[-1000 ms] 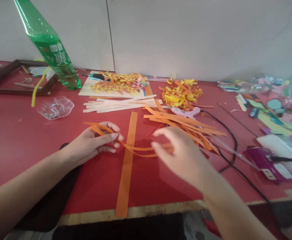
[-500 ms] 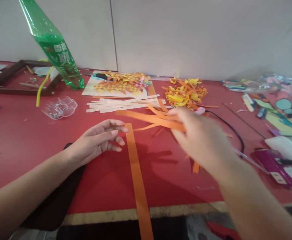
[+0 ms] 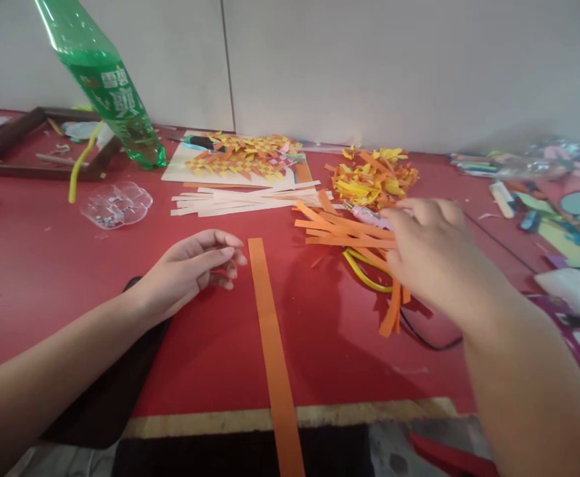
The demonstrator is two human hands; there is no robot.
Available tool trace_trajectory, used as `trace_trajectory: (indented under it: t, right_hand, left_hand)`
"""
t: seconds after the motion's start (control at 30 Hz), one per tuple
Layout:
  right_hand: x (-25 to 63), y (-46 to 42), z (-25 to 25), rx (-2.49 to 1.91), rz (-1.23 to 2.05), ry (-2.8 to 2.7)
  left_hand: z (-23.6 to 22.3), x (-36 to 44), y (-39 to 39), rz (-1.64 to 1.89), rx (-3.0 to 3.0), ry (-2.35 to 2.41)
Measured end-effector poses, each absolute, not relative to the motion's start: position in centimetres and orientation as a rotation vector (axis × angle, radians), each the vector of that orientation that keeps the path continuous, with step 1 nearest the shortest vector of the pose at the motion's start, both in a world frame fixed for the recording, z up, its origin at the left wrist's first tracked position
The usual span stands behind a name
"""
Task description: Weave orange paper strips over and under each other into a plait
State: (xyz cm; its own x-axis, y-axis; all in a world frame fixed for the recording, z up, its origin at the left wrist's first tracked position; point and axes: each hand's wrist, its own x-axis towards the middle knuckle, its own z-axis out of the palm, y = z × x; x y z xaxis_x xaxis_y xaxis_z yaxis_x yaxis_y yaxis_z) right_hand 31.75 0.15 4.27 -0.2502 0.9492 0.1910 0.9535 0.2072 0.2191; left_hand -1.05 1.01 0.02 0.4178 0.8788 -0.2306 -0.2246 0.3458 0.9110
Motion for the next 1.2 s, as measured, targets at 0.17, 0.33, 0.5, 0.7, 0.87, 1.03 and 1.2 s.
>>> trace_trajectory:
  t: [0.17,0.33,0.5,0.7,0.87,1.03,1.2]
  right_hand:
    - [22.8,-3.6,3.4,-1.543,-0.012,-2.357]
    - [18.4,-4.8,-0.8,-1.479,0.162,-2.533]
    - [18.3,-5.4,-1.3,-1.355,0.326,-2.487]
    - [19.0,-5.0,-0.2,-1.332,0.793,-2.109]
    - [20.0,-4.3,1.1,-1.352,1.086,-1.854]
    - [21.4,-3.7,2.4,-1.437,1.29,-1.83]
    - [23.0,-3.2,3.4,-1.587,1.371,-1.882]
  left_hand:
    - [0.1,-1.0,1.0,0.868,0.919,0.86]
    - [0.1,-1.1,1.0,0.892,0.93,0.907]
    - [-0.2,-1.0,1.0,0.902,0.983,0.898]
    - [-0.3,-1.2,0.5,0.913,1.478,1.002]
    - [-0.1,-1.4,-0.2,0.761,1.681,0.846]
    - [0.1,-1.4,0.0,0.729,1.515,0.711]
    - [0.0,-1.5,0.5,0.786,1.48,0.723]
